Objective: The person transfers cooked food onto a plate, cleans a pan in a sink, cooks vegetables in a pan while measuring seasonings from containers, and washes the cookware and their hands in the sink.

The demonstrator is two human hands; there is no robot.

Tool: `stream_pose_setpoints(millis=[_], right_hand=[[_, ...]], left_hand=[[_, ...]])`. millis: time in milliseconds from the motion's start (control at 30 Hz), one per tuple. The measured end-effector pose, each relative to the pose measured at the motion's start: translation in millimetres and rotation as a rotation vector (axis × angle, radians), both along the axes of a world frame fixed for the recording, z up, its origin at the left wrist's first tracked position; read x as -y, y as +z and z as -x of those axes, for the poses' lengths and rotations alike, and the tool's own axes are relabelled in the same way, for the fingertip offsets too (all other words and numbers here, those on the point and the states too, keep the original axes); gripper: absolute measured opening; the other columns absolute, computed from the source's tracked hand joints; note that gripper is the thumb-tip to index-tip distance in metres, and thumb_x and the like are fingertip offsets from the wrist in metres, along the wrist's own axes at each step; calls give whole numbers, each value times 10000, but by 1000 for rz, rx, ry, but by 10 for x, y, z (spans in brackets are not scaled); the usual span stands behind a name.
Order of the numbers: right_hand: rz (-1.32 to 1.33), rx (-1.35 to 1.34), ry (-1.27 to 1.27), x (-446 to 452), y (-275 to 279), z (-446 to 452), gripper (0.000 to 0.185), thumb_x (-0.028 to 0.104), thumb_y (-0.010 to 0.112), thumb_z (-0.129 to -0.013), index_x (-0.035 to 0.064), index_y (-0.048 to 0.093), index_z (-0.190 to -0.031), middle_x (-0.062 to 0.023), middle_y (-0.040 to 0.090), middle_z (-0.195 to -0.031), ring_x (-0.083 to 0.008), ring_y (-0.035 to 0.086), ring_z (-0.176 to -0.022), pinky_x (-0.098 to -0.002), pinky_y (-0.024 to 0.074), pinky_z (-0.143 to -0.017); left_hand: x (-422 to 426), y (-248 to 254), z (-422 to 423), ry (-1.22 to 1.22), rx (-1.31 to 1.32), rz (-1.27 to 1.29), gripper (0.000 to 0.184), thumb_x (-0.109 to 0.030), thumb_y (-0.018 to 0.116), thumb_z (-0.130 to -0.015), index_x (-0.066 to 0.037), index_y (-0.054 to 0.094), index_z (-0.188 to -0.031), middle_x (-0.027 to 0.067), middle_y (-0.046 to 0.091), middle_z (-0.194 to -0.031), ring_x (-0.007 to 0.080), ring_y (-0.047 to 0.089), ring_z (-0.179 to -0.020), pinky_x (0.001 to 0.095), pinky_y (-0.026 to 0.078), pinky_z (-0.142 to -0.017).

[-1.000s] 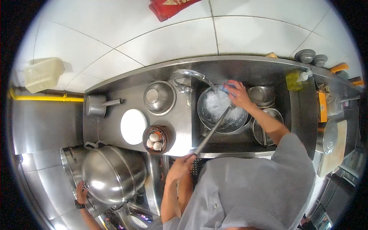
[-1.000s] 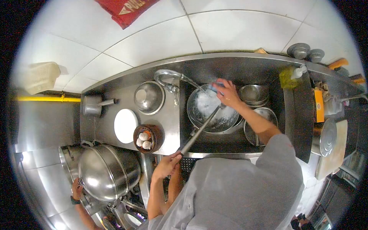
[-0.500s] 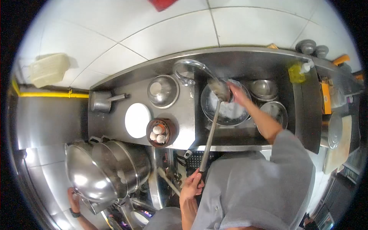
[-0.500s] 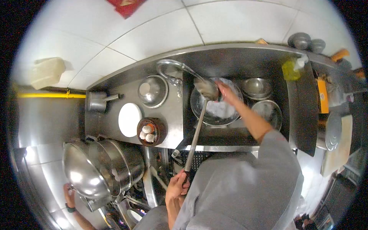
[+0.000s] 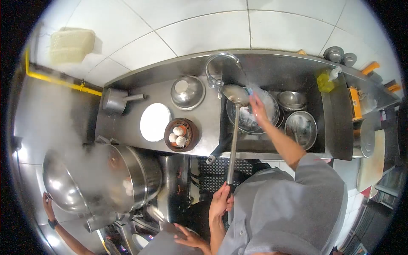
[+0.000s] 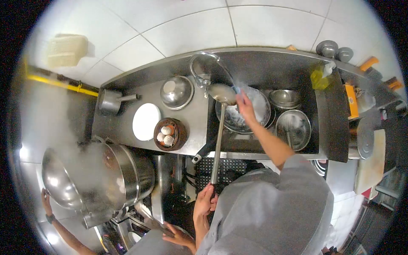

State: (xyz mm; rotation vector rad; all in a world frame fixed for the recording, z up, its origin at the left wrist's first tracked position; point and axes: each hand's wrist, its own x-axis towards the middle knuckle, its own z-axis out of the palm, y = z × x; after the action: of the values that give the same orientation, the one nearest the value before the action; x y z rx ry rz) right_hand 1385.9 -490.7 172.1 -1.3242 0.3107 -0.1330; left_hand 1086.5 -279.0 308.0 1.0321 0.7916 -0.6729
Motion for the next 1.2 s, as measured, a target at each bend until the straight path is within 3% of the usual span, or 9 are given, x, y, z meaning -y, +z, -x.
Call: stream_pose_setpoints(millis=[167,267,467,567,733,800,1000,1133,1200], right_hand=[[701,429,32,-11,140,14,403,258,609,-899,125,574,-1278,-143,472,-1366,-284,404,-1295,-360,312,-1064],[422,159,280,217,183,-281,369,271,636,-879,132,624,-1220,-111,481,-1367,-299,429,-1271,-375,335,-1048],[1143,789,190,-34,676,88,333,263,696,-776,201,697,-1103,-77,554,-1273,-309,541,-1126,-378,437,-967],[877,335,731,106,560,-762,398,322,693,-789,204,663,-1169,-86,578,-1247,-251,565,-1112,-391,444,-954],[290,-391,870,541,437,-899,482,340,668,-843,110,591,-1259,-98,574,-1269,-206,565,-1110,-325,450,-937],[50,-81,451,460,-39,-664,462,342,656,-863,107,593,-1255,-100,560,-1284,-210,547,-1136,-335,425,-974],[980,818,295,227,249,-338,352,296,679,-842,150,657,-1161,-99,657,-1070,-327,612,-1001,-373,467,-920],[464,89,400,275,51,-854,375,361,592,-896,94,629,-1156,-133,655,-1041,-338,635,-930,-464,503,-836],[-702,-301,579,442,137,-860,421,328,494,-948,17,547,-1226,-186,618,-1130,-401,620,-963,-495,508,-822]], left_hand=[[22,-119,167,-40,16,-28,381,-329,481,-989,-150,446,-1323,-49,383,-554,48,267,-375,222,220,-325],[-118,-118,307,-98,18,51,387,-336,489,-987,-193,429,-1341,-30,395,-592,46,308,-423,206,279,-367],[-61,-150,314,-84,51,35,356,-311,439,-1004,-195,426,-1341,-43,379,-584,41,283,-407,197,263,-358],[74,-61,319,-86,47,80,345,-295,414,-1012,-188,424,-1340,-47,371,-579,41,269,-398,196,256,-354],[315,-255,440,-15,43,256,336,-307,388,-1021,-217,428,-1342,-55,348,-576,26,268,-405,176,226,-346],[462,-272,423,77,75,287,341,-315,401,-1016,-213,439,-1339,-57,335,-573,23,266,-409,175,212,-338],[608,-126,253,-32,40,179,333,-329,416,-1011,-230,456,-1327,-67,343,-583,19,262,-419,173,223,-345],[726,-223,380,-41,0,124,313,-347,443,-1001,-244,469,-1296,-66,367,-599,16,256,-423,177,231,-346],[761,-235,425,-28,3,102,314,-346,451,-999,-236,467,-1292,-66,362,-599,15,258,-423,181,235,-345]])
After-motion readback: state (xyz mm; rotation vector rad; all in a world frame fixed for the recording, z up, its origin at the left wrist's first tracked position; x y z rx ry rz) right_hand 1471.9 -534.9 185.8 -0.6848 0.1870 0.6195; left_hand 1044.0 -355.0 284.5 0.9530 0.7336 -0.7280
